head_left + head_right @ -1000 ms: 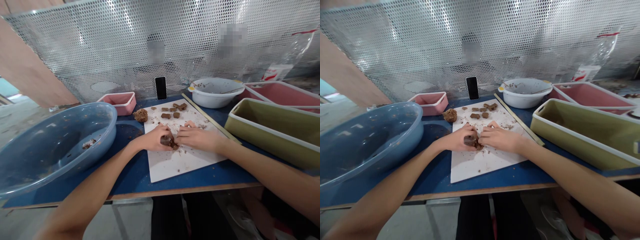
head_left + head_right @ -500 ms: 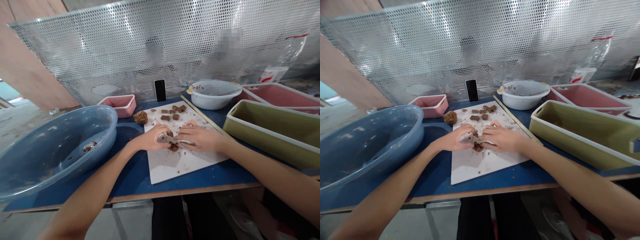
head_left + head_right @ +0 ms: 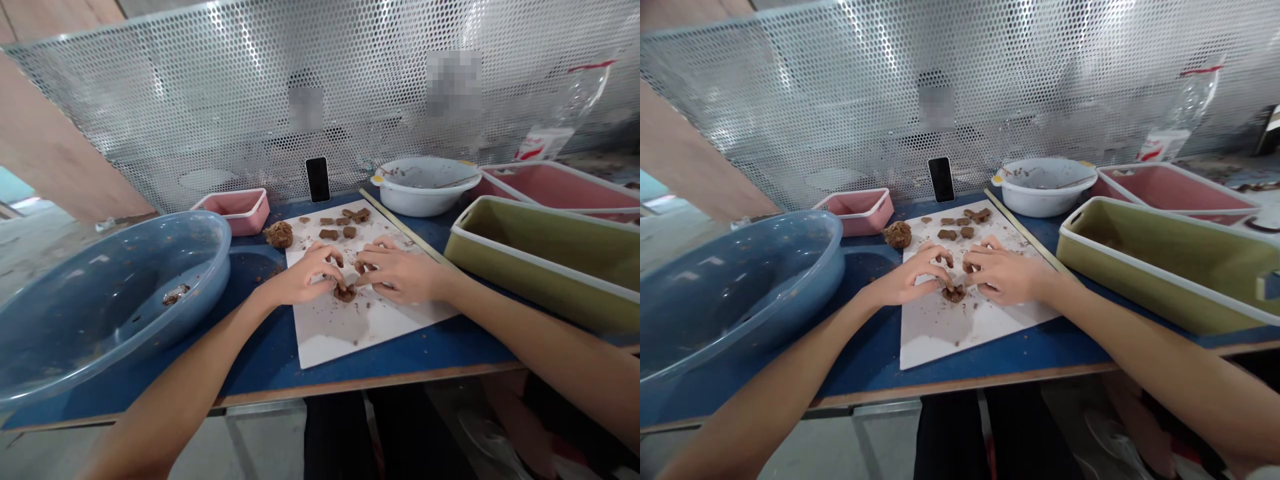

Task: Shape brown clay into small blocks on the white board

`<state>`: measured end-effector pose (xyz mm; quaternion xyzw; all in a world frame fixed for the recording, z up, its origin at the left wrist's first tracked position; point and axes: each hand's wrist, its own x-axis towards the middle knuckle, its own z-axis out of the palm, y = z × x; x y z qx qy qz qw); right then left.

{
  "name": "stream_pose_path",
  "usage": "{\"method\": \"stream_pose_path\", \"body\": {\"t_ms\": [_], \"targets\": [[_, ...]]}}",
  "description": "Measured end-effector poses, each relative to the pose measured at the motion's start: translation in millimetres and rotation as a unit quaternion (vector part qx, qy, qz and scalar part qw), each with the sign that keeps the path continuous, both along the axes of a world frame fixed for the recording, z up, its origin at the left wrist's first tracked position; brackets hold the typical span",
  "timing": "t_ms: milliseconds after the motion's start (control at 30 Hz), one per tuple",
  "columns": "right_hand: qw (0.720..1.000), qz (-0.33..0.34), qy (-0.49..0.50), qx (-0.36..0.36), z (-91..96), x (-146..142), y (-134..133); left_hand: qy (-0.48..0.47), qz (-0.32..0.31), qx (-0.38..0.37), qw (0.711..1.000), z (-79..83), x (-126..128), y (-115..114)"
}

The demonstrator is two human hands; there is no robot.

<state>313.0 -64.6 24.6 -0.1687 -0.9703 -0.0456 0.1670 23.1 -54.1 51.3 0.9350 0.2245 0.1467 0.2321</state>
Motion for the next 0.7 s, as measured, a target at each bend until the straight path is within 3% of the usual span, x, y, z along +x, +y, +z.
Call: {"method": "stream_pose_path", "body": {"t_ms": [700], "targets": [[1.0, 0.015, -0.01, 0.023, -3.6, -1.4, -0.3, 0.03, -0.003, 0.024, 0.999, -6.1, 0.6, 2.3]]}}
